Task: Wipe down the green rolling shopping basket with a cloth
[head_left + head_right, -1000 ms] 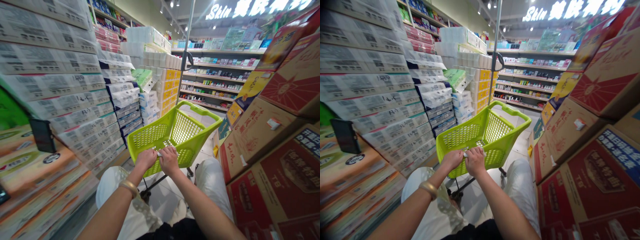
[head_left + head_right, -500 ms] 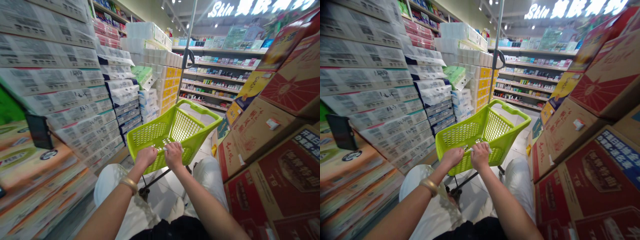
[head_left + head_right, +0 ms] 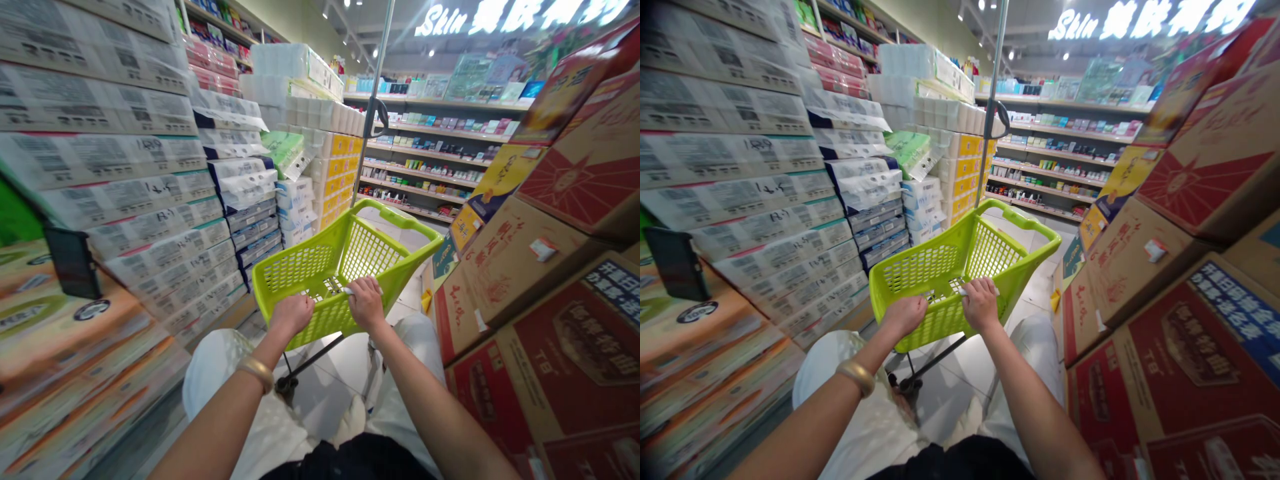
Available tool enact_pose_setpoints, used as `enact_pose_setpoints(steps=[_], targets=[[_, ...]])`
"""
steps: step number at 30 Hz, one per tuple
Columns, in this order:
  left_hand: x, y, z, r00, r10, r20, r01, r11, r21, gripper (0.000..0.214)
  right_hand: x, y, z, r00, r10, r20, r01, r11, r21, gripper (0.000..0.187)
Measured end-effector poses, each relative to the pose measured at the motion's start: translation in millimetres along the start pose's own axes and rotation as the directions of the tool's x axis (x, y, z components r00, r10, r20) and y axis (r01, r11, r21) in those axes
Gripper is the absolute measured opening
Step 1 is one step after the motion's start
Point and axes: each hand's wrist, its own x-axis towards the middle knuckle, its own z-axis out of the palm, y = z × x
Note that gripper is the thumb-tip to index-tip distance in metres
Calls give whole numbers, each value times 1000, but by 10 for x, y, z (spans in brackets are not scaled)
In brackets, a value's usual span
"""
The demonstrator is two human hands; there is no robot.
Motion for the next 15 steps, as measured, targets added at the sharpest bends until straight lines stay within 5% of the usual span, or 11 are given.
enact_pose_setpoints(steps=[3, 7, 11, 15], targets=[[-6, 6, 12, 1000, 2, 3, -2, 1000, 10, 46, -101, -359, 182, 987, 136, -86, -131, 990, 55, 17], [-17, -27, 13, 1000, 22, 5, -23, 999, 22, 44, -159, -621, 261, 999, -36, -22, 39, 990, 135, 20], [-13, -43, 11, 1000, 24, -1, -24, 1000, 16, 45, -70, -275, 75, 971, -223, 86, 214, 971, 106, 20], [-3, -6, 18, 1000, 12, -7, -12, 1000, 1, 46, -6, 70, -61, 991, -127, 38, 125, 990, 59, 19]])
